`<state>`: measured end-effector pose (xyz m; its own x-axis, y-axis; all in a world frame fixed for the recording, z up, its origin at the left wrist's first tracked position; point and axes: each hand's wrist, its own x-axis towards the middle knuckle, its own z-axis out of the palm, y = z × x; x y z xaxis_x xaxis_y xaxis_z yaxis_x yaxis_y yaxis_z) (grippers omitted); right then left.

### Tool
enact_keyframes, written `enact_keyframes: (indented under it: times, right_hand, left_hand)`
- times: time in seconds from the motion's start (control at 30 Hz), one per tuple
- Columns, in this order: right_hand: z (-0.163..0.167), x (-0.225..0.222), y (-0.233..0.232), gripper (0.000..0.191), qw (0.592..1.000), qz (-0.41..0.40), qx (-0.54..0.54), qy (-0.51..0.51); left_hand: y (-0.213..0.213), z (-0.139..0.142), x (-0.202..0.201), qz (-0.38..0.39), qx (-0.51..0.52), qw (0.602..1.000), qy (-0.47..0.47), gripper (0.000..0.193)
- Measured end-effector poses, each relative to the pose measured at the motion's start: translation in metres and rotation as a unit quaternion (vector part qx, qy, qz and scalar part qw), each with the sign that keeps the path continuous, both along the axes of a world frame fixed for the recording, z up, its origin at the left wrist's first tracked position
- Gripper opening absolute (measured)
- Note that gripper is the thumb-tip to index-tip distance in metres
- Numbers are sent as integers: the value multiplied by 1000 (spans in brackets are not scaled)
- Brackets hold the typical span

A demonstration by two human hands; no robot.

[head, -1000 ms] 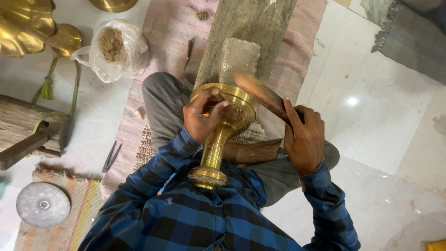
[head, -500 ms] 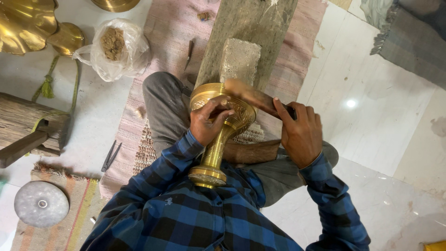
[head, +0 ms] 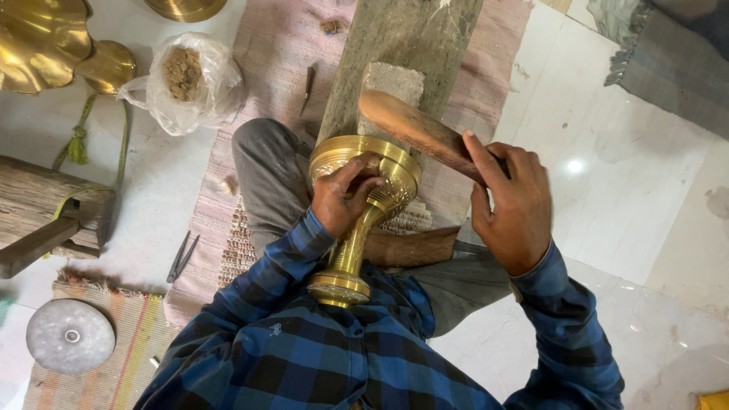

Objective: The person sits cross-legged on the floor holding a brass vase against a wooden beam, and uses a chisel and a wooden mallet to tap a decorative pattern into the vase's surface, repositioning the chisel repeatedly as they work around the rim.

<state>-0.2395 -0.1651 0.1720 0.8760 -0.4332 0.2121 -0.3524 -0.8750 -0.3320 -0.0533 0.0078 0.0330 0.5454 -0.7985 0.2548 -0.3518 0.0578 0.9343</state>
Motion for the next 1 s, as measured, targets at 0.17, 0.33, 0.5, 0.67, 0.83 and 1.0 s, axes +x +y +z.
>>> enact_keyframes:
  times: [0.17, 0.33, 0.5, 0.67, 0.83, 1.0]
  right_hand:
    - [7, 7, 3, 73, 993, 48, -89, 53]
    - [-1, 10, 3, 66, 999, 52, -4, 17]
    - [-9, 7, 2, 59, 996, 51, -68, 17]
    - [-9, 6, 9, 63, 995, 32, -91, 39]
    - [-7, 9, 9, 62, 999, 30, 13, -12]
    - [-3, 11, 11, 64, 979, 43, -186, 65]
  left_hand:
    - [3, 3, -3, 10, 33, 999, -15, 37]
    - [3, 4, -4, 16, 32, 999, -13, 36]
    - [2, 0, -8, 18, 9, 1000, 21, 27]
    - [1, 1, -10, 47, 11, 999, 12, 33]
    - [1, 0, -8, 33, 3, 999, -3, 38]
    - [3, 0, -10, 43, 14, 999, 1, 32]
